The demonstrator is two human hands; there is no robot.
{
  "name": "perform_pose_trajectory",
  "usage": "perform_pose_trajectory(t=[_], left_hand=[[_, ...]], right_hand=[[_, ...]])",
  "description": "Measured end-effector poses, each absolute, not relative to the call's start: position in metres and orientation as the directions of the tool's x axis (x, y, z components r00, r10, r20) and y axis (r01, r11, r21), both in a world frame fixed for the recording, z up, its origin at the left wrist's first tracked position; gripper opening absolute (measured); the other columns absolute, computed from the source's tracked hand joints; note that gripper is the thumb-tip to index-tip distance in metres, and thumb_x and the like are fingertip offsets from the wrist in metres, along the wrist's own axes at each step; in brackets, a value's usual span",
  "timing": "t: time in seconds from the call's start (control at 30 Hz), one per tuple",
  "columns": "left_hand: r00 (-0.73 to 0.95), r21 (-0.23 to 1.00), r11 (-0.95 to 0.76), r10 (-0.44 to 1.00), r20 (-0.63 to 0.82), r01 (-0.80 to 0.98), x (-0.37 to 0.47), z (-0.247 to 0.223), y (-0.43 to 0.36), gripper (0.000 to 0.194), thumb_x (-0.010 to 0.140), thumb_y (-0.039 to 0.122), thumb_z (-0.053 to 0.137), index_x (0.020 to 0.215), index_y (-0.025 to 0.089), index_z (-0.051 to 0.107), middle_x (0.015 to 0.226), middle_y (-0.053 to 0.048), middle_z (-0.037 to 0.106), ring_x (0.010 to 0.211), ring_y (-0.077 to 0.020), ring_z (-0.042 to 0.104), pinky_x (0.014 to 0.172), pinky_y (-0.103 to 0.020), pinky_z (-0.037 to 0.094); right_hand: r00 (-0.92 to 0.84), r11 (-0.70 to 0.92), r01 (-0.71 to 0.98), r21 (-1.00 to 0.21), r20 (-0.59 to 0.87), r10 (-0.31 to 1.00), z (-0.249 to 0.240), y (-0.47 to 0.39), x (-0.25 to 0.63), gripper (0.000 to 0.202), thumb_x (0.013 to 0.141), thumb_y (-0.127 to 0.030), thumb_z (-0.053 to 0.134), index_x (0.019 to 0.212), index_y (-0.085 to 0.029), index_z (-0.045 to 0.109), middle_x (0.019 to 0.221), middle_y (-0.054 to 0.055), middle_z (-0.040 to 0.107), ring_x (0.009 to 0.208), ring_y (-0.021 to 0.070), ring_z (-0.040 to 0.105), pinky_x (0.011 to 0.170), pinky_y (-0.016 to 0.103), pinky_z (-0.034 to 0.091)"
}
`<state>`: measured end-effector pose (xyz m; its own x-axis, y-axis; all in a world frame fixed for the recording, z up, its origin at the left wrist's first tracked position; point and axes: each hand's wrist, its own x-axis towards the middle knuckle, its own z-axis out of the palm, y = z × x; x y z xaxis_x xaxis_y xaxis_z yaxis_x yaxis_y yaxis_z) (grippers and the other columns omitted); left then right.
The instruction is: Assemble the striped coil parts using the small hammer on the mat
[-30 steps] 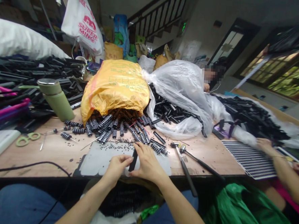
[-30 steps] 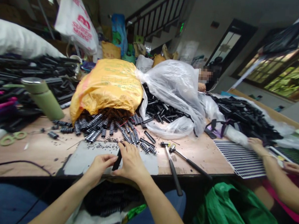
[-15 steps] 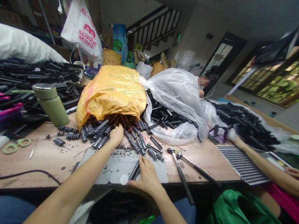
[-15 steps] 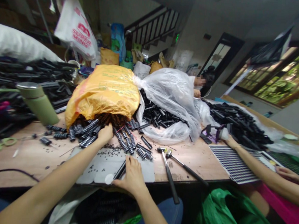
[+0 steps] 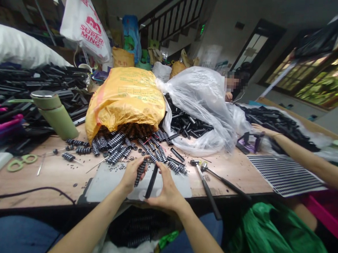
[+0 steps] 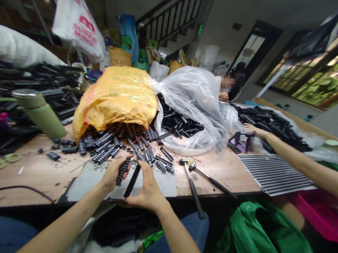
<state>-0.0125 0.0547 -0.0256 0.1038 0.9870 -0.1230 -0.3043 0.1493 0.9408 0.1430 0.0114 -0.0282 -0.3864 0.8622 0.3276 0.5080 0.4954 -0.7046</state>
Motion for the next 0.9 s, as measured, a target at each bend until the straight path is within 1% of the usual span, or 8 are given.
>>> perform_pose_trajectory(t=[0.07,0.17,0.27,0.4,0.63,0.83,0.87,0.9], left_hand=[[0.07,0.939,0.149,0.989,-0.134,-0.31,-0.007,-0.026,0.051,0.04,0.073,0.042,0.052,0.1,0.013,0.059,0.053,0.005,0.053,0.036,-0.0061,0.043,0.034,-0.018,0.03],[0.02,0.944,0.138,0.99,-0.138,-0.301,0.0,-0.025,0.047,0.029,0.07,0.038,0.056,0.082,0.012,0.063,0.054,0.002,0.059,0.044,-0.01,0.052,0.042,-0.021,0.04],[0.074,0.917,0.225,0.974,-0.213,-0.329,0.006,-0.02,0.041,0.027,0.071,0.04,0.054,0.069,0.013,0.058,0.046,0.002,0.056,0.041,-0.0129,0.053,0.042,-0.024,0.043],[0.085,0.873,0.348,0.936,-0.341,-0.342,0.013,-0.013,0.036,0.023,0.072,0.037,0.052,0.067,0.014,0.053,0.043,0.003,0.052,0.036,-0.0141,0.053,0.036,-0.024,0.043],[0.101,0.813,0.506,0.86,-0.499,-0.287,0.021,-0.012,0.039,0.019,0.076,0.029,0.048,0.067,0.013,0.053,0.045,0.001,0.053,0.033,-0.0121,0.051,0.032,-0.021,0.04],[0.138,0.776,0.591,0.806,-0.575,-0.219,0.023,-0.023,0.041,0.026,0.079,0.03,0.044,0.063,0.012,0.054,0.044,0.0,0.05,0.036,-0.0112,0.05,0.037,-0.022,0.042],[0.145,0.782,0.587,0.81,-0.569,-0.21,0.022,-0.026,0.04,0.026,0.078,0.031,0.045,0.065,0.011,0.055,0.046,-0.001,0.052,0.038,-0.0116,0.051,0.039,-0.023,0.043],[0.144,0.818,0.547,0.837,-0.529,-0.179,0.022,-0.029,0.038,0.025,0.078,0.031,0.046,0.069,0.011,0.058,0.051,-0.002,0.054,0.042,-0.0124,0.053,0.043,-0.025,0.045]], right_hand=[[-0.391,0.535,0.476,-0.698,0.377,0.84,-0.023,0.014,0.139,0.104,0.052,-0.034,0.073,0.135,-0.019,0.013,0.137,0.012,0.027,0.128,0.0259,0.024,0.105,0.04,0.025],[-0.423,0.574,0.439,-0.691,0.405,0.811,-0.022,0.017,0.136,0.103,0.053,-0.031,0.073,0.135,-0.02,0.012,0.137,0.012,0.027,0.129,0.0254,0.024,0.106,0.04,0.023],[-0.454,0.587,0.419,-0.693,0.4,0.796,-0.024,0.018,0.135,0.104,0.053,-0.028,0.072,0.136,-0.019,0.01,0.139,0.012,0.025,0.13,0.0248,0.023,0.107,0.039,0.023],[-0.458,0.553,0.419,-0.72,0.358,0.813,-0.024,0.015,0.138,0.104,0.053,-0.026,0.072,0.136,-0.019,0.009,0.139,0.012,0.023,0.13,0.0243,0.023,0.107,0.039,0.023],[-0.368,0.433,0.401,-0.808,0.291,0.883,-0.031,0.01,0.137,0.104,0.047,-0.023,0.074,0.133,-0.018,0.016,0.131,0.011,0.033,0.122,0.0241,0.034,0.104,0.036,0.028],[-0.34,0.388,0.448,-0.805,0.248,0.907,-0.044,0.006,0.135,0.103,0.046,-0.028,0.074,0.132,-0.017,0.018,0.13,0.013,0.033,0.122,0.0253,0.034,0.103,0.037,0.029],[-0.319,0.386,0.467,-0.796,0.256,0.913,-0.048,0.006,0.134,0.103,0.046,-0.029,0.074,0.132,-0.016,0.019,0.13,0.013,0.033,0.122,0.0257,0.033,0.103,0.037,0.029],[-0.29,0.383,0.488,-0.784,0.269,0.919,-0.052,0.005,0.133,0.102,0.045,-0.029,0.074,0.131,-0.016,0.02,0.129,0.013,0.034,0.122,0.0259,0.033,0.103,0.038,0.029]])
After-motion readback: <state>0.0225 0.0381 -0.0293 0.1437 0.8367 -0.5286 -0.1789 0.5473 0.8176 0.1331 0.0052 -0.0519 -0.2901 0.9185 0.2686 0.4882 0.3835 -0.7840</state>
